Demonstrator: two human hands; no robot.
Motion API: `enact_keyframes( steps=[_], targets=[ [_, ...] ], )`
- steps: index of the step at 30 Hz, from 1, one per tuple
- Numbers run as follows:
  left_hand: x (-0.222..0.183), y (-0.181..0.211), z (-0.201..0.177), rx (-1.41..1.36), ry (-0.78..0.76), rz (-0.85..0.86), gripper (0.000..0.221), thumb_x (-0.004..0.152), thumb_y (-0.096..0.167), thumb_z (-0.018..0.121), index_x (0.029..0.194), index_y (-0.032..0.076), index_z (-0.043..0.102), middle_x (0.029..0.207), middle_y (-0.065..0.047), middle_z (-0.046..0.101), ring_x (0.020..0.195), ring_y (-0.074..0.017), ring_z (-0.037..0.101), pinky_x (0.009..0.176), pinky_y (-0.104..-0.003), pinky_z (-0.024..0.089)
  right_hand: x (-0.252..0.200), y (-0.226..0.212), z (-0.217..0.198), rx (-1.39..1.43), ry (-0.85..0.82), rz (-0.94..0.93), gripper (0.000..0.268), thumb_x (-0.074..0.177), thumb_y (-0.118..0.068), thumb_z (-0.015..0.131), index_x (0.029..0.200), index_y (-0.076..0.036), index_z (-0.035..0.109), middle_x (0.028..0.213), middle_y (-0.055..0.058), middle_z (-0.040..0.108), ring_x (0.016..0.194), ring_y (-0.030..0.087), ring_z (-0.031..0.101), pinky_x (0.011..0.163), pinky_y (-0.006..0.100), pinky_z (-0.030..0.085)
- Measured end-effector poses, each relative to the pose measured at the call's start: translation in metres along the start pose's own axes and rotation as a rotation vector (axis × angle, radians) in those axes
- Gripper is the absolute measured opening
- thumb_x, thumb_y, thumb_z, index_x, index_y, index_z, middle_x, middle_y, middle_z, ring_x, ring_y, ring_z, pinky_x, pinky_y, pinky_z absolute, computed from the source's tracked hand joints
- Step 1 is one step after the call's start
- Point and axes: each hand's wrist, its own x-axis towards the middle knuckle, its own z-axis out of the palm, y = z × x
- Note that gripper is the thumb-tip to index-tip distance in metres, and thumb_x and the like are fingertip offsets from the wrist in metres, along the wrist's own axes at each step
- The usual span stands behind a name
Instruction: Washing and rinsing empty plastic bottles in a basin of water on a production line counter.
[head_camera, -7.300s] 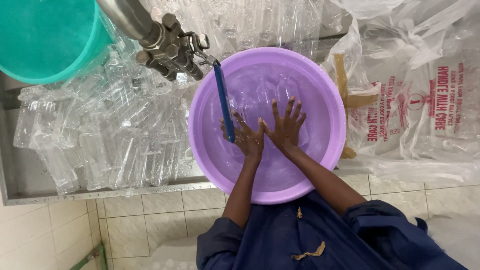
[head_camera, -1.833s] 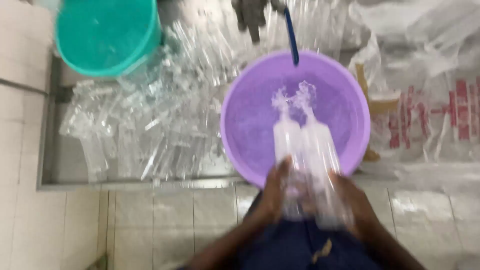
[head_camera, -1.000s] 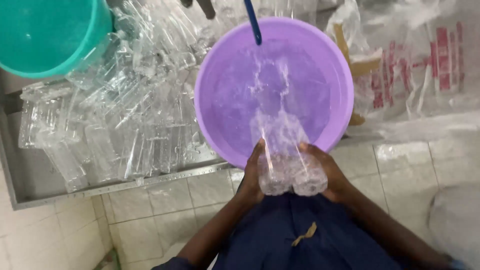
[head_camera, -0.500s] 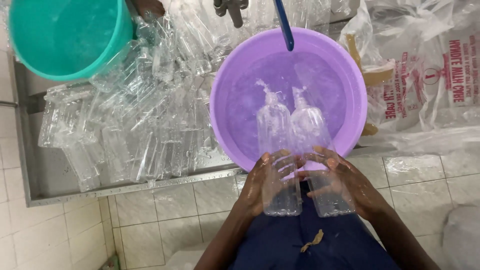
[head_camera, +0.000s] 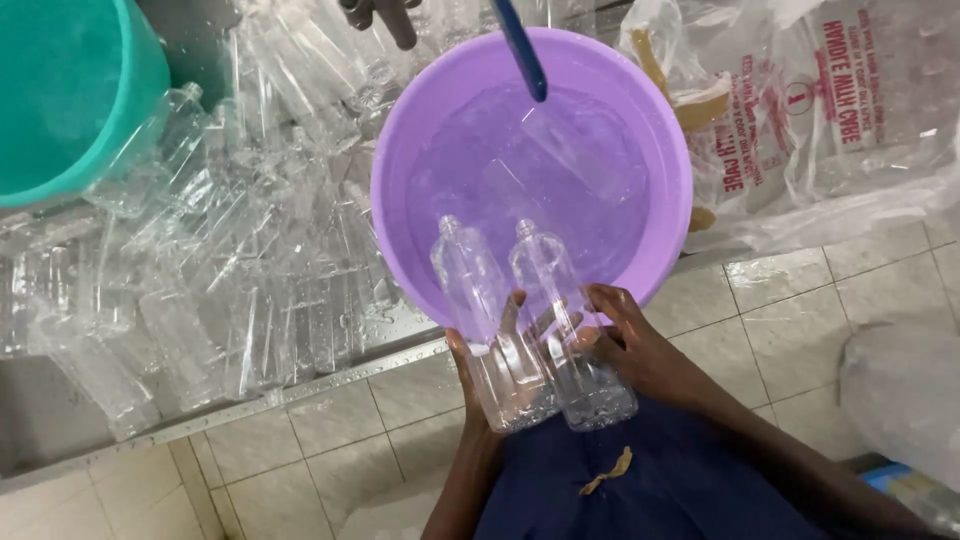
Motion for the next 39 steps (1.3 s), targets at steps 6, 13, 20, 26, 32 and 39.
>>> enact_keyframes(
  steps=[6, 13, 20, 26, 32, 39],
  targets=[
    [0.009, 0.01, 0.032, -0.209, -0.237, 0.026, 0.106, 0.087, 0.089, 0.061, 0.169, 0.027, 0.04, 0.182, -0.03, 0.01, 0.164, -0.0551, 0.015, 0.129, -0.074, 0.021, 0.012, -0.043, -0.007, -0.143, -0.052, -0.083, 0.074, 0.105, -0.054, 0.053, 0.162, -0.006, 0.051, 0.161, 0.019, 0.045, 0.143, 0.038, 0.059, 0.117, 0.052, 0.051],
    [0.008, 0.026, 0.081, -0.521, -0.2, 0.007, 0.11, 0.089, 0.083, 0.072, 0.171, 0.018, 0.038, 0.176, -0.026, 0.032, 0.158, -0.0488, 0.037, 0.124, -0.064, 0.042, 0.059, -0.013, -0.027, -0.35, 0.268, -0.242, 0.044, 0.11, -0.038, 0.066, 0.139, -0.006, 0.072, 0.136, 0.018, 0.068, 0.125, 0.039, 0.07, 0.104, 0.046, 0.059],
    [-0.003, 0.059, 0.127, 0.236, 0.032, 0.127, 0.13, 0.075, 0.11, 0.045, 0.175, 0.029, 0.022, 0.179, -0.032, 0.015, 0.162, -0.0504, 0.02, 0.134, -0.071, 0.013, 0.082, 0.13, -0.056, -0.971, 0.478, -0.376, 0.042, 0.118, -0.029, 0.053, 0.138, 0.002, 0.074, 0.133, 0.026, 0.076, 0.117, 0.038, 0.074, 0.096, 0.052, 0.064],
    [0.009, 0.25, 0.151, 1.018, 1.04, 0.848, 0.102, 0.089, 0.079, 0.026, 0.175, 0.028, 0.007, 0.186, -0.008, 0.002, 0.167, -0.0404, 0.012, 0.13, -0.068, 0.023, 0.097, 0.185, -0.056, -1.058, 0.666, -0.526, 0.026, 0.106, -0.011, 0.067, 0.124, -0.014, 0.086, 0.125, 0.009, 0.083, 0.108, 0.029, 0.076, 0.092, 0.046, 0.057],
    [0.053, 0.505, 0.165, 0.683, 0.497, 1.1, 0.149, 0.05, 0.07, 0.082, 0.171, 0.049, -0.003, 0.186, -0.01, 0.007, 0.163, -0.0596, 0.009, 0.108, -0.099, 0.029, 0.099, 0.194, -0.053, -1.078, 0.707, -0.568, 0.021, 0.104, -0.011, 0.065, 0.112, -0.017, 0.084, 0.118, 0.004, 0.082, 0.091, 0.022, 0.07, 0.081, 0.039, 0.05],
    [0.071, 0.636, 0.124, 1.189, 0.88, 0.938, 0.185, 0.036, 0.1, 0.076, 0.161, 0.034, -0.043, 0.182, 0.003, -0.038, 0.17, -0.0495, -0.012, 0.122, -0.087, 0.016, 0.097, 0.184, -0.044, -1.035, 0.709, -0.543, 0.022, 0.101, -0.012, 0.064, 0.111, -0.014, 0.083, 0.116, 0.004, 0.081, 0.101, 0.025, 0.073, 0.089, 0.043, 0.051]
  ],
)
